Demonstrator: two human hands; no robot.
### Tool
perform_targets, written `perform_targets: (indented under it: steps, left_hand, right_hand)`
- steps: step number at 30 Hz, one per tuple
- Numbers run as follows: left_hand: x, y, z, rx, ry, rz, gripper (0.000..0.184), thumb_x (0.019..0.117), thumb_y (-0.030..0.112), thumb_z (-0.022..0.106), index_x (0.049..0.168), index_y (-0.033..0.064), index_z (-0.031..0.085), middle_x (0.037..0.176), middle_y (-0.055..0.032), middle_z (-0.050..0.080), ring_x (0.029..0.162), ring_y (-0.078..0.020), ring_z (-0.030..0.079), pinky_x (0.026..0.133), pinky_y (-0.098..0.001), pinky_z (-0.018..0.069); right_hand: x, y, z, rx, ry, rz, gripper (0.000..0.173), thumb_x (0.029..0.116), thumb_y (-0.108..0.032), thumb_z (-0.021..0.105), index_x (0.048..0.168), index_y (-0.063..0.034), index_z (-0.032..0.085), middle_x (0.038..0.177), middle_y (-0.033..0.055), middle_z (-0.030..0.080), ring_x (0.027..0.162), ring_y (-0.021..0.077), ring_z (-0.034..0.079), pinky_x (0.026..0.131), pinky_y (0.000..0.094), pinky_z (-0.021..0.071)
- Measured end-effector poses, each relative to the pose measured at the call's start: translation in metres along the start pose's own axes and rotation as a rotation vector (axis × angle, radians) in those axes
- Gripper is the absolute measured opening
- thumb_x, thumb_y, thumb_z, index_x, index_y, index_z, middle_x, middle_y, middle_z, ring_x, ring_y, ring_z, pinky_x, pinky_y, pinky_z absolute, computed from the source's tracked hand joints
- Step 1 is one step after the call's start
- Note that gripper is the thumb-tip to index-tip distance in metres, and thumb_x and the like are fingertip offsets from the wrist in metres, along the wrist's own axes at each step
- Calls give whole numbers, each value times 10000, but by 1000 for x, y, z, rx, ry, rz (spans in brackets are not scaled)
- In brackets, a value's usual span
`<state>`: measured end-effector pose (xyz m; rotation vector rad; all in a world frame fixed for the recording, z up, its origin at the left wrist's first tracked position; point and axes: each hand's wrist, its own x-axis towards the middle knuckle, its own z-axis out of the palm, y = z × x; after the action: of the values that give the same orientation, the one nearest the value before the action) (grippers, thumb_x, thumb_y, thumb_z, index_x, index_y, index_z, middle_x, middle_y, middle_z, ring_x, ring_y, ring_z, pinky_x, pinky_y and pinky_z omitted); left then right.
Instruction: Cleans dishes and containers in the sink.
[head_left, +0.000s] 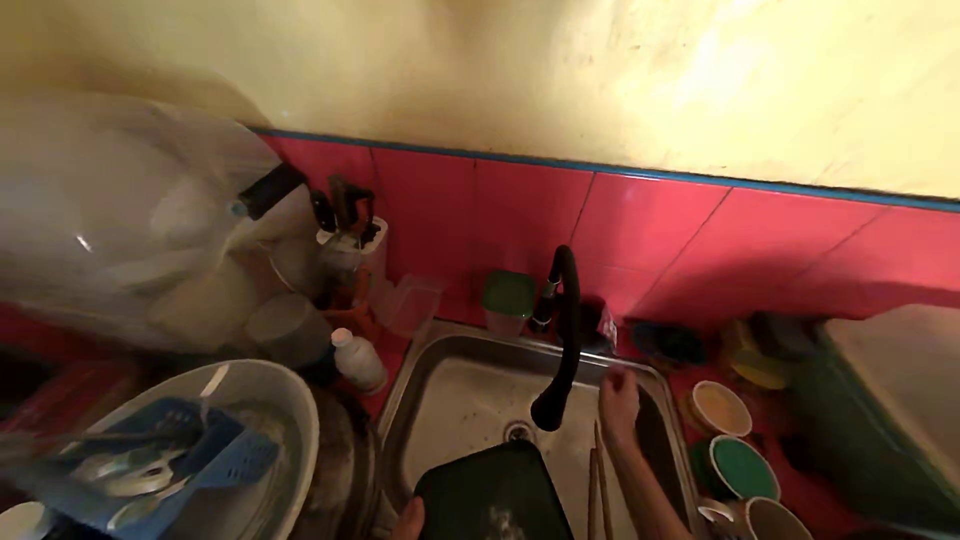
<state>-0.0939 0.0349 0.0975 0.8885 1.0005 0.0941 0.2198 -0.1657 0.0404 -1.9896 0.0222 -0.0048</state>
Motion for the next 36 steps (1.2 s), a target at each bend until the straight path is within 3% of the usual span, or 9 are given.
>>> perform_targets:
  steps: [3, 6, 10, 14, 19, 26, 30, 33, 36]
  left_hand:
    - [2, 2, -1, 2, -9, 30, 487, 1120, 258, 310, 1534, 2, 302, 1408, -185, 521, 1227, -193, 569, 1031, -415, 495]
    - [0, 6, 1, -9, 17, 33, 495, 1125, 250, 305, 1556, 9, 275, 1450, -209, 489, 1271, -230, 543, 1058, -436, 472]
    - [3, 3, 6, -118, 86, 54, 496, 1129, 258, 313, 1560, 14, 281, 1485, -213, 462, 1302, -253, 521, 1070, -460, 458]
    - [11, -13, 29, -344, 47, 38, 459, 1130, 309, 289, 1517, 65, 333, 1356, -167, 565, 1186, -242, 597, 982, -467, 518]
    - [23, -8, 43, -535, 60, -3, 469, 1125, 395, 275, 1447, 89, 425, 1244, -124, 624, 1084, -208, 638, 907, -420, 547]
    - [17, 0, 30, -551, 32, -11, 524, 1123, 426, 232, 1504, 84, 346, 1383, -172, 549, 1229, -278, 577, 997, -499, 506]
    - [36, 3, 42, -587, 83, -48, 421, 1116, 415, 291, 1178, 89, 550, 974, -77, 679, 865, -182, 678, 755, -395, 583]
    - [38, 17, 22, -572, 55, -23, 513, 1122, 428, 242, 1443, 72, 425, 1273, -139, 615, 1120, -228, 629, 928, -448, 541]
    - [33, 16, 16, -575, 70, -25, 521, 1123, 419, 256, 1514, 86, 351, 1418, -177, 538, 1262, -298, 567, 1009, -519, 499]
  right_hand:
    - [-62, -13, 13, 606, -370, 505, 211, 1020, -3, 440, 1183, 35, 569, 974, 106, 679, 815, 155, 679, 751, 313, 587]
    - [-89, -26, 19, 973, -507, 831, 266, 1059, -40, 372, 1300, -15, 483, 1108, 158, 691, 943, 217, 727, 849, 334, 609]
    - [-118, -39, 32, 516, -564, 260, 341, 1055, -105, 477, 1341, 64, 554, 1305, 143, 682, 1209, 185, 657, 1042, 330, 528]
    - [-165, -40, 61, -521, -581, -458, 698, 1071, -458, 370, 1581, 18, 331, 1647, 243, 290, 1541, 415, 246, 1238, 626, 166]
    - [-203, -46, 76, -566, -751, -795, 664, 1076, -457, 347, 1579, -24, 367, 1659, 151, 319, 1542, 348, 282, 1193, 678, 239]
    - [-137, -47, 93, -692, -690, -564, 692, 1083, -451, 310, 1619, -20, 243, 1683, 228, 192, 1563, 427, 150, 1227, 665, 104]
    - [-180, -66, 104, -573, -846, -812, 621, 1098, -404, 311, 1577, -12, 365, 1657, 191, 303, 1555, 346, 246, 1231, 649, 174]
    - [-178, -51, 82, -498, -983, -1000, 568, 1097, -388, 331, 1590, -112, 382, 1667, 72, 331, 1556, 308, 260, 1207, 666, 215]
    - [-133, -38, 68, -625, -874, -780, 607, 1083, -356, 364, 1620, -81, 295, 1686, 158, 246, 1563, 383, 196, 1209, 676, 185]
